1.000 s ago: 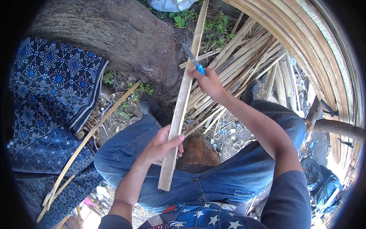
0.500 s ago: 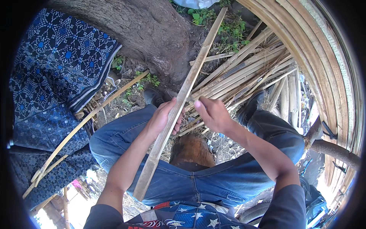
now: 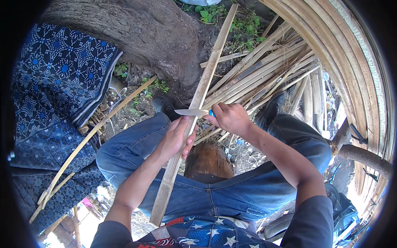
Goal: Shaving and carving a strip of wood or bamboo using a small hand knife.
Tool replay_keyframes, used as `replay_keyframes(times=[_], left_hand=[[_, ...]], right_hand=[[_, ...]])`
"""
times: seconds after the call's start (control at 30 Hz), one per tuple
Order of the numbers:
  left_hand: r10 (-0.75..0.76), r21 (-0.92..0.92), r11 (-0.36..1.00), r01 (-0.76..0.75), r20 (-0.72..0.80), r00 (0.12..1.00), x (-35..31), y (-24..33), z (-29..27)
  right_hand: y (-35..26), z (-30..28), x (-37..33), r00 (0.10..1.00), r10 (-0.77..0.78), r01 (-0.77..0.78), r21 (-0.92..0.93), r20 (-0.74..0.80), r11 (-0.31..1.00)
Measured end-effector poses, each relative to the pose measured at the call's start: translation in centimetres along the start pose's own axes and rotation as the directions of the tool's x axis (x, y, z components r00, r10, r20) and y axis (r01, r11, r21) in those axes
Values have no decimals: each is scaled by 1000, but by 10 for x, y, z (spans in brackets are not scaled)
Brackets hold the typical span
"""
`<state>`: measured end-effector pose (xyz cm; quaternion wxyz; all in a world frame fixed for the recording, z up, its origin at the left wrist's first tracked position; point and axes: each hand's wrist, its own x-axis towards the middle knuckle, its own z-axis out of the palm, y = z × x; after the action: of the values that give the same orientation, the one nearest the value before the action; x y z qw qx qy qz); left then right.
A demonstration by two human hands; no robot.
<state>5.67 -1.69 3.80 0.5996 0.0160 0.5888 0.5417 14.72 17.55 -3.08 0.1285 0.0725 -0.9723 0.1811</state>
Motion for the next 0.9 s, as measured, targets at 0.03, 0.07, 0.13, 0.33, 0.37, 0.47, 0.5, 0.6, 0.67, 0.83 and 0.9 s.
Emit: replay_keyframes(times=[0.03,0.07,0.13,0.33,0.37,0.47,0.5,0.6,0.67,0.83,0.9], left_hand=[[-4,3,1000,4,-7,1000,0,0,0],[-7,3,1000,7,-7,1000,0,0,1],[-19,4,1000,19,-30,999,-2,2,3],[-45,14,999,46,-46,998,-4,1,4],[-46,15,999,47,-44,998,-4,1,4],[-45,2,999,45,-34,998,-5,0,3],[-37,0,999,37,-26,999,-5,-1,2],[-28,8,1000,28,-27,999,-7,0,3],[-25,19,999,26,-38,999,-8,0,5],[-38,30,999,39,-50,998,-9,0,9],[-58,24,998,59,-40,998,-16,-1,12]], right_hand=[[3,2,0,1000,-26,26,-16,-8,1000],[5,3,0,1000,-24,24,-14,-7,1000],[12,6,0,1000,-26,25,-57,-11,998],[29,14,3,997,-60,55,-89,-54,995],[31,15,4,995,-78,72,-104,-63,992],[41,16,2,1000,-23,23,-61,-7,998],[41,16,2,1000,-22,22,-62,-7,998],[44,18,3,999,-49,47,-124,-12,991],[52,22,1,999,-30,22,-162,-44,986],[69,25,3,995,-43,25,-189,-89,982],[81,23,8,938,347,-344,-127,-4,930]])
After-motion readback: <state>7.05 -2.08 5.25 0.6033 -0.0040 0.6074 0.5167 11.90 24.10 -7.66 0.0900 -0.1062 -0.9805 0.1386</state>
